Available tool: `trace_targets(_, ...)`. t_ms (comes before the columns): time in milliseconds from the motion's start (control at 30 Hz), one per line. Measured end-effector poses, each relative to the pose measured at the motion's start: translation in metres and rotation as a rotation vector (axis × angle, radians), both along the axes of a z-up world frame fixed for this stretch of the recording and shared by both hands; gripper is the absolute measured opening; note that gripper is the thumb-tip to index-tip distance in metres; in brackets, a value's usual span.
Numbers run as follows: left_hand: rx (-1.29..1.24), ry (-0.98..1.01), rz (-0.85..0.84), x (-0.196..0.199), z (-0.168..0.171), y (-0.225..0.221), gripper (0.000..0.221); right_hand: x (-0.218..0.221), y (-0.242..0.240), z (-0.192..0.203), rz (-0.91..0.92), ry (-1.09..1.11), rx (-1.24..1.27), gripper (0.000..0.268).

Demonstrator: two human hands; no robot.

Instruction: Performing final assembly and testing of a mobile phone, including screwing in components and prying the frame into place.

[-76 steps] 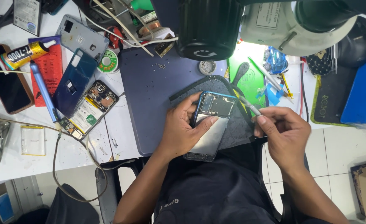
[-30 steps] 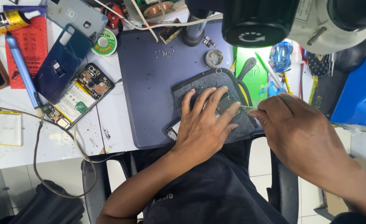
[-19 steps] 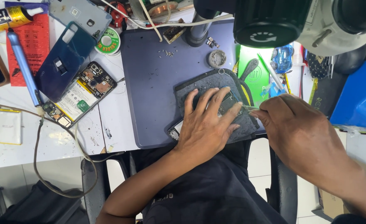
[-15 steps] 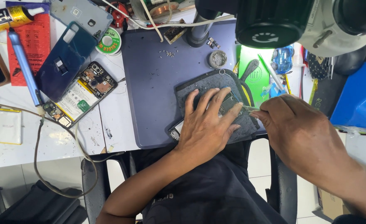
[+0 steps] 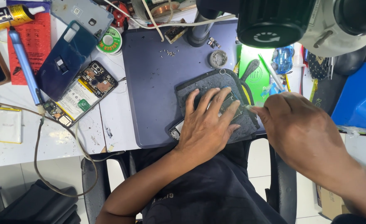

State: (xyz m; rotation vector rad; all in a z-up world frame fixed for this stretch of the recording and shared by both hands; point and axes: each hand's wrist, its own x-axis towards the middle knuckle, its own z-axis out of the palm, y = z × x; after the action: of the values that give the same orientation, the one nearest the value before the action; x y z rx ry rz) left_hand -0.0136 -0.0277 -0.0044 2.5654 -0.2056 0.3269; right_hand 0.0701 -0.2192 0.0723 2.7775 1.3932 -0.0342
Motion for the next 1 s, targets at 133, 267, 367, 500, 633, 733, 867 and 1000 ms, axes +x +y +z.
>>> trace_targets(133,0.005,0.008,-0.005,0.0,0.0,0.0,0.045,-0.002,0.004,0.003,0.049,-0.096,-0.154,0.036)
trace_targets(267,0.023,0.017,-0.003,0.0,-0.001,-0.001,0.045,0.004,0.016,0.015,0.091,0.017,-0.179,0.026)
trace_targets(367,0.033,0.018,0.001,0.0,-0.001,-0.001,0.046,0.006,0.021,0.018,0.089,-0.026,-0.319,0.032)
trace_targets(500,0.043,0.015,0.003,0.0,-0.002,-0.002,0.047,0.007,0.018,0.019,0.102,0.003,-0.405,0.033)
trace_targets(633,0.043,0.021,0.011,0.0,-0.001,-0.001,0.048,0.016,0.015,0.014,0.333,0.073,-0.204,0.039)
trace_targets(733,0.015,0.002,0.005,-0.001,-0.004,-0.003,0.046,0.012,0.018,0.013,0.243,-0.099,-0.301,0.024)
trace_targets(867,0.047,-0.007,0.019,-0.002,-0.003,-0.004,0.049,0.016,0.009,0.019,0.11,0.016,-0.364,0.031)
trace_targets(1000,-0.003,-0.012,0.012,-0.002,-0.004,-0.003,0.047,0.014,0.017,0.023,0.133,0.209,-0.196,0.033)
